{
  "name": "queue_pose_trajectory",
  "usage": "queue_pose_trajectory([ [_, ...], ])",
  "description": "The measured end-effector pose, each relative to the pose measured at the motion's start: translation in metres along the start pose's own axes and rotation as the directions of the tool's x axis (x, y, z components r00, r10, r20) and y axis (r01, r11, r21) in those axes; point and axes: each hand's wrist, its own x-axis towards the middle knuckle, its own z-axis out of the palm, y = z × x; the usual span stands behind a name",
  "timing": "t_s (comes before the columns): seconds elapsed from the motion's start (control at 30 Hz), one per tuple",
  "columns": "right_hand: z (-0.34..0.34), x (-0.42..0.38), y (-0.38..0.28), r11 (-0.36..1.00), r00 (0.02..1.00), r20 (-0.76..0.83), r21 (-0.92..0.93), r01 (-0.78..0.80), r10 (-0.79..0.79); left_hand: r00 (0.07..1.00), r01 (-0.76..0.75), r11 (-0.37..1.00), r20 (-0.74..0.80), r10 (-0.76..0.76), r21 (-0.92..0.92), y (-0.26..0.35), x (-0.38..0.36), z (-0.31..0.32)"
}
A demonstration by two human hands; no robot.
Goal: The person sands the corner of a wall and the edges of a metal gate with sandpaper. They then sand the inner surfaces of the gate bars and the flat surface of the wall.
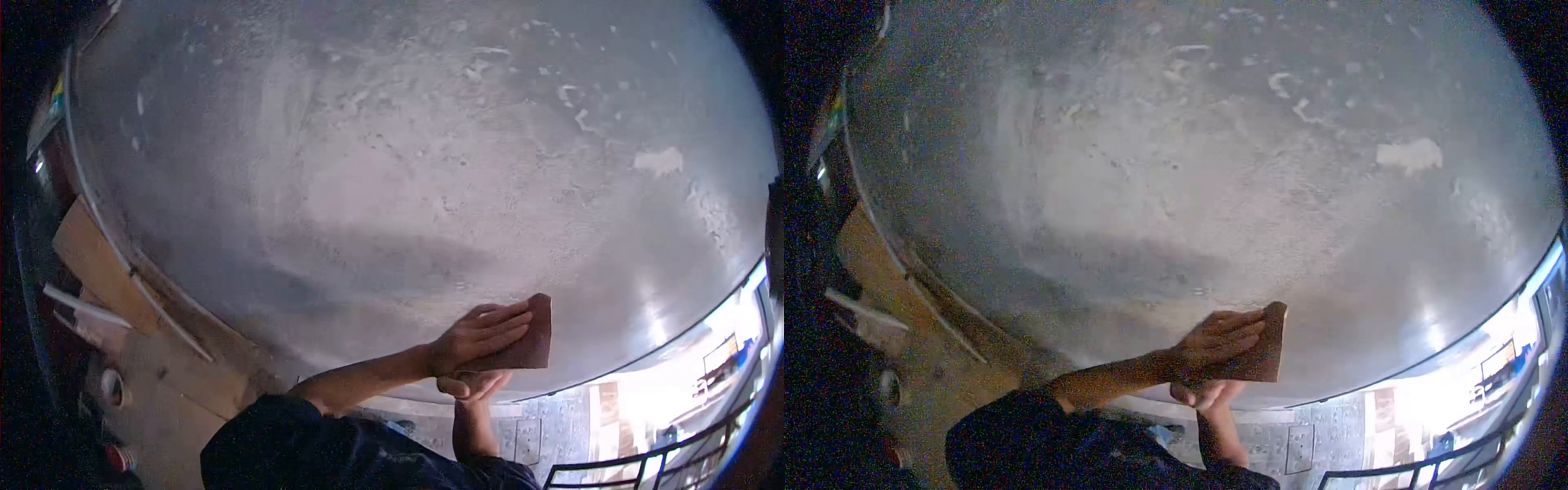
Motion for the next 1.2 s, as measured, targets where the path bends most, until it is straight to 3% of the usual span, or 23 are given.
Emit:
queue_pose_trajectory([
  [0.07,0.017,0.022,-0.027,0.976,0.984,0.052,-0.130,0.176,-0.170,0.997,0.004,0.994,0.081,-0.013,0.105,-0.003,0.008,-0.015],
  [0.13,0.053,0.061,-0.053,0.908,0.943,0.122,-0.257,0.330,-0.309,0.999,0.010,1.000,0.044,-0.010,-0.005,-0.001,0.023,-0.027],
  [0.2,0.080,0.089,-0.080,0.803,0.883,0.218,-0.368,0.469,-0.416,0.997,-0.003,0.959,0.070,-0.017,0.283,-0.005,0.029,-0.044],
  [0.27,0.096,0.125,-0.078,0.532,0.634,0.406,-0.345,0.773,-0.658,0.997,-0.031,0.832,0.080,-0.016,0.555,-0.007,0.035,-0.064],
  [0.3,0.113,0.135,-0.082,0.504,0.586,0.417,-0.299,0.810,-0.695,0.997,-0.046,0.735,0.080,-0.011,0.676,-0.009,0.037,-0.075],
  [0.37,0.137,0.147,-0.073,0.475,0.503,0.449,-0.184,0.861,-0.738,0.979,-0.104,0.132,0.078,0.187,0.986,-0.017,0.028,-0.095],
  [0.4,0.145,0.153,-0.059,0.462,0.473,0.471,-0.148,0.875,-0.745,0.976,-0.112,0.137,0.083,0.202,0.984,-0.016,0.028,-0.104],
  [0.47,0.159,0.150,-0.045,0.401,0.489,0.564,-0.282,0.872,-0.666,0.941,0.174,0.499,-0.293,0.171,0.849,-0.011,0.029,-0.117],
  [0.5,0.160,0.149,-0.045,0.389,0.474,0.563,-0.274,0.880,-0.677,0.937,0.169,0.496,-0.295,0.188,0.852,-0.013,0.029,-0.120],
  [0.53,0.163,0.146,-0.050,0.328,0.510,0.616,-0.392,0.859,-0.601,0.904,0.106,0.540,-0.308,0.298,0.835,-0.013,0.030,-0.123],
  [0.57,0.166,0.145,-0.052,0.257,0.558,0.652,-0.503,0.825,-0.514,0.861,0.041,0.577,-0.322,0.394,0.815,-0.015,0.027,-0.126],
  [0.6,0.168,0.146,-0.047,0.139,0.542,0.692,-0.549,0.824,-0.476,0.860,0.039,0.573,-0.320,0.399,0.818,-0.019,0.023,-0.127],
  [0.67,0.168,0.156,-0.050,0.090,0.484,0.730,-0.508,0.856,-0.484,0.704,0.093,0.760,-0.582,0.406,0.643,-0.027,0.014,-0.131],
  [0.73,0.161,0.191,-0.077,0.055,0.506,0.722,-0.548,0.834,-0.472,0.709,0.106,0.752,-0.580,0.401,0.650,-0.025,0.007,-0.141],
  [0.8,0.157,0.249,-0.122,0.018,0.512,0.600,-0.639,0.769,-0.615,0.830,0.060,0.661,-0.405,0.382,0.748,-0.019,0.004,-0.147],
  [0.87,0.150,0.329,-0.148,-0.024,0.432,0.460,-0.706,0.708,-0.776,0.834,0.053,0.687,-0.410,0.368,0.724,-0.017,0.006,-0.145],
  [0.93,0.163,0.359,-0.177,0.149,0.500,0.306,-0.717,0.681,-0.810,0.835,0.041,0.600,-0.357,0.419,0.799,-0.008,0.022,-0.143],
  [1.0,0.194,0.323,-0.170,0.009,0.452,0.457,-0.696,0.718,-0.766,0.780,0.104,0.607,-0.443,0.442,0.788,-0.016,0.017,-0.138],
  [1.07,0.203,0.258,-0.137,-0.193,0.153,0.802,-0.316,0.929,-0.578,0.772,0.173,0.670,-0.521,0.363,0.722,-0.023,0.007,-0.136],
  [1.13,0.186,0.268,-0.142,-0.197,0.175,0.840,-0.314,0.929,-0.514,0.926,0.281,0.289,-0.338,0.170,0.915,0.000,0.005,-0.144],
  [1.2,0.165,0.282,-0.149,-0.167,0.194,0.909,-0.271,0.948,-0.369,0.944,0.328,0.046,-0.328,0.010,0.944,0.001,-0.001,-0.144],
])
